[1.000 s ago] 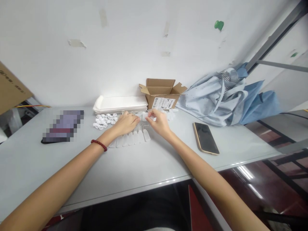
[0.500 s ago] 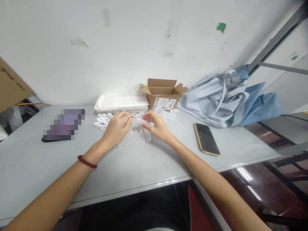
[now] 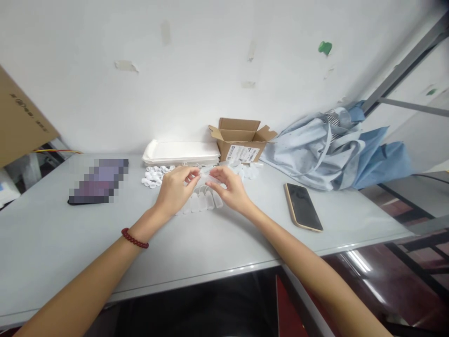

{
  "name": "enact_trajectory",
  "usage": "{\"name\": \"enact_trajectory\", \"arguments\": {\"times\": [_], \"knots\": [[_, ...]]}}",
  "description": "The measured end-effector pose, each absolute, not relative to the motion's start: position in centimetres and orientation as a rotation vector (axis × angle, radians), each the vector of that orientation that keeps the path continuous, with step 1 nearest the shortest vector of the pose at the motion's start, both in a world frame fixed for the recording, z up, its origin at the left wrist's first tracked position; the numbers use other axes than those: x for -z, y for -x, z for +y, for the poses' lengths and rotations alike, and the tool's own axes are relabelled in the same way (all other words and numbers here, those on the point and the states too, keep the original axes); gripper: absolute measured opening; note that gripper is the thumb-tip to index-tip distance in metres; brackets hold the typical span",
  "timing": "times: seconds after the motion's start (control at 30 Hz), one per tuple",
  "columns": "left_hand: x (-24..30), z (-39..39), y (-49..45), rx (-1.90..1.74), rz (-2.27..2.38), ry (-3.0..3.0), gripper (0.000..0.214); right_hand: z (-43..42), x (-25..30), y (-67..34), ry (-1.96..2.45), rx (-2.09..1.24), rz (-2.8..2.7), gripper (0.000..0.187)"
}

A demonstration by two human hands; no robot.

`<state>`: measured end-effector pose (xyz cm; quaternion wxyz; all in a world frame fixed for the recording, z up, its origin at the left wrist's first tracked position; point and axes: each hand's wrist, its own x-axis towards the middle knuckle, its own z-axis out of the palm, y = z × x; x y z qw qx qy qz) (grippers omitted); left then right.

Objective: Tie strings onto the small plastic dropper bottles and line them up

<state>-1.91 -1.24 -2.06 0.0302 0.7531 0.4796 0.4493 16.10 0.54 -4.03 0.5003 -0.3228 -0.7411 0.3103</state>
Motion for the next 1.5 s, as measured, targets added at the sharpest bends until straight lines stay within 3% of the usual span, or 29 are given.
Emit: {"name": "enact_trajectory", "arguments": {"times": [0.3,0.7,0.8,1.0,1.13,1.37,1.5], "knots": [[2.0,-1.5,1.4,-1.418,1.300,-1.946,0.014,0.8,4.6,-16.3,0.890,-0.425,-2.015,0.033],[2.4,-1.9,0.9,-1.421,1.232,-1.966,0.017,0.4,4.3,-16.3,0.895,-0.480,-1.997,0.032],[2.3,-2.1,0.8,-1.412,1.223,-1.974,0.017,0.4,4.1,-16.2,0.944,-0.630,-1.906,0.029],[2.4,-2.1,0.6,-1.458,1.206,-1.967,0.013,0.2,2.8,-16.1,0.778,-1.369,-1.505,0.024],[2.3,-2.1,0.5,-1.475,1.265,-2.081,0.023,0.0,2.1,-16.4,0.701,-1.647,-1.320,0.023],[2.6,-2.2,0.4,-1.336,1.233,-2.585,0.052,0.3,2.6,-16.4,0.526,-1.934,-1.132,0.017],[3.0,-1.9,0.5,-1.371,1.205,-2.653,0.035,0.2,2.5,-16.3,0.556,-1.945,-1.146,0.016]]}}
